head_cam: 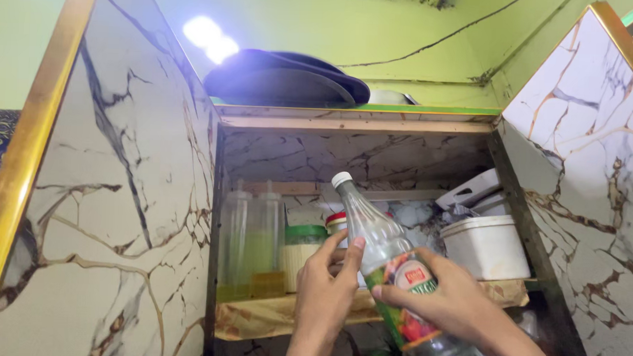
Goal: The person fits lids onto plastic containers and squeeze bottles on the kitchen counter, then places the closed containers one by one onto the shelves of an upper wall cabinet. They arrange the containers and bottles on the shelf and close the cabinet doors at the end.
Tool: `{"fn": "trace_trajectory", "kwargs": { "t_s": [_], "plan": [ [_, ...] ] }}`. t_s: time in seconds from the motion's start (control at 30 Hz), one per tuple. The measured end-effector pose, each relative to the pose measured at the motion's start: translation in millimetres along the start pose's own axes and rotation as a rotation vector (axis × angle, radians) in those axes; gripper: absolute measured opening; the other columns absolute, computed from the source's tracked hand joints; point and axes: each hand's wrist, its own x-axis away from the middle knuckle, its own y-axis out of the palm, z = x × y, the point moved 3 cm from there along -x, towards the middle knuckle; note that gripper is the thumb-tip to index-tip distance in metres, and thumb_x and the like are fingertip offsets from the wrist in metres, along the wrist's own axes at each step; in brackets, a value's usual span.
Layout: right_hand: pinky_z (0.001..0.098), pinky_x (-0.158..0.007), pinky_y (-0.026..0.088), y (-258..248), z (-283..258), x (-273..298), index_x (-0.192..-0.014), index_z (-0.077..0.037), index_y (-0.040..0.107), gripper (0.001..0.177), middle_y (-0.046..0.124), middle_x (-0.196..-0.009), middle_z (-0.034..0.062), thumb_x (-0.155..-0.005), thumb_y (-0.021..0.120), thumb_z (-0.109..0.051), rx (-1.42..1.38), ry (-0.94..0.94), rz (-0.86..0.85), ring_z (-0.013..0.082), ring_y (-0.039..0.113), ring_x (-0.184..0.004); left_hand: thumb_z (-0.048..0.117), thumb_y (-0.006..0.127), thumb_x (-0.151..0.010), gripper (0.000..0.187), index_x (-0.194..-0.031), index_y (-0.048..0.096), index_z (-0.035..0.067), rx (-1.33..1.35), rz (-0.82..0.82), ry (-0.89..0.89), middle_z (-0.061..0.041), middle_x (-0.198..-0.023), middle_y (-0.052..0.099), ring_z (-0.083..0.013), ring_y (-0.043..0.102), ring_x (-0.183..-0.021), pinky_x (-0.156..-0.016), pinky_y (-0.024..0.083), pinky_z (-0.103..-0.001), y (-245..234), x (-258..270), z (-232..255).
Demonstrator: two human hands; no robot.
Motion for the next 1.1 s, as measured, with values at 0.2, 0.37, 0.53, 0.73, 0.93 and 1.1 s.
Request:
{"fn": "trace_trajectory", "kwargs": {
  "t_s": [0.2, 0.37, 0.53, 0.73, 0.93, 1.1],
  "plan": [
    [0.0386, -0.083, 0.059, 12, -49, -70, -0.118, -0.007, 0.072, 0.09, 0.08, -0.099, 0.0153, -0.056, 0.081, -0.071, -0.008, -0.129, 0.07, 0.0261, 0.078, -0.091, 0.038, 0.066, -0.091, 0.047, -0.133, 0.069, 0.016, 0.011, 0.039, -0.102, -0.009, -0.087, 0.079, -0.0157, 0.075, -0.073, -0.061, 0.058, -0.032, -14, -38, -31],
    [0.0396, -0.089, 0.057, 57, -63, -122, -0.13, 0.003, 0.058, 0.104, 0.073, -0.11, 0.0218, -0.059, 0.082, -0.07, -0.024, -0.158, 0.133, 0.0293, 0.073, -0.099, 0.032, 0.068, -0.089, 0.044, -0.126, 0.071, 0.009, -0.06, 0.047, 0.01, -0.013, -0.091, 0.079, -0.0223, 0.075, -0.079, -0.068, 0.058, -0.036, -24, -65, -57],
    [0.0383, -0.084, 0.064, 113, -60, -144, -0.151, 0.009, 0.018, 0.126, 0.071, -0.111, 0.0223, -0.066, 0.083, -0.058, -0.243, -0.048, -0.018, 0.0277, 0.077, -0.094, 0.031, 0.082, -0.074, 0.053, -0.119, 0.068, 0.006, -0.408, 0.063, 0.061, -0.015, -0.096, 0.08, -0.0304, 0.078, -0.09, -0.082, 0.059, -0.041, -43, -74, -71],
    [0.0288, -0.084, 0.059, 143, -47, -149, -0.139, 0.006, 0.033, 0.093, 0.071, -0.107, 0.0137, -0.077, 0.087, -0.039, -0.356, -0.351, -0.158, 0.0196, 0.071, -0.095, 0.036, 0.085, -0.076, 0.05, -0.117, 0.071, 0.012, -0.677, 0.135, -0.156, -0.017, -0.109, 0.072, -0.0379, 0.068, -0.107, -0.091, 0.052, -0.049, -58, -67, -80],
    [0.0338, -0.085, 0.063, 138, -25, -153, -0.137, 0.005, 0.036, 0.095, 0.076, -0.104, 0.0127, -0.068, 0.087, -0.036, -0.365, -0.19, -0.141, 0.0218, 0.077, -0.094, 0.035, 0.086, -0.073, 0.043, -0.1, 0.073, 0.005, -0.757, 0.106, 0.065, -0.019, -0.106, 0.07, -0.0387, 0.065, -0.106, -0.087, 0.053, -0.051, -45, -74, -74],
    [0.0281, -0.082, 0.059, 125, -18, -138, -0.136, 0.002, 0.047, 0.091, 0.077, -0.106, 0.0121, -0.073, 0.088, -0.049, -0.285, -0.055, -0.137, 0.0156, 0.075, -0.092, 0.034, 0.083, -0.078, 0.038, -0.101, 0.072, 0.005, -0.797, 0.048, -0.051, -0.019, -0.107, 0.071, -0.0377, 0.069, -0.103, -0.086, 0.055, -0.05, -38, -72, -67]
  ]
}}
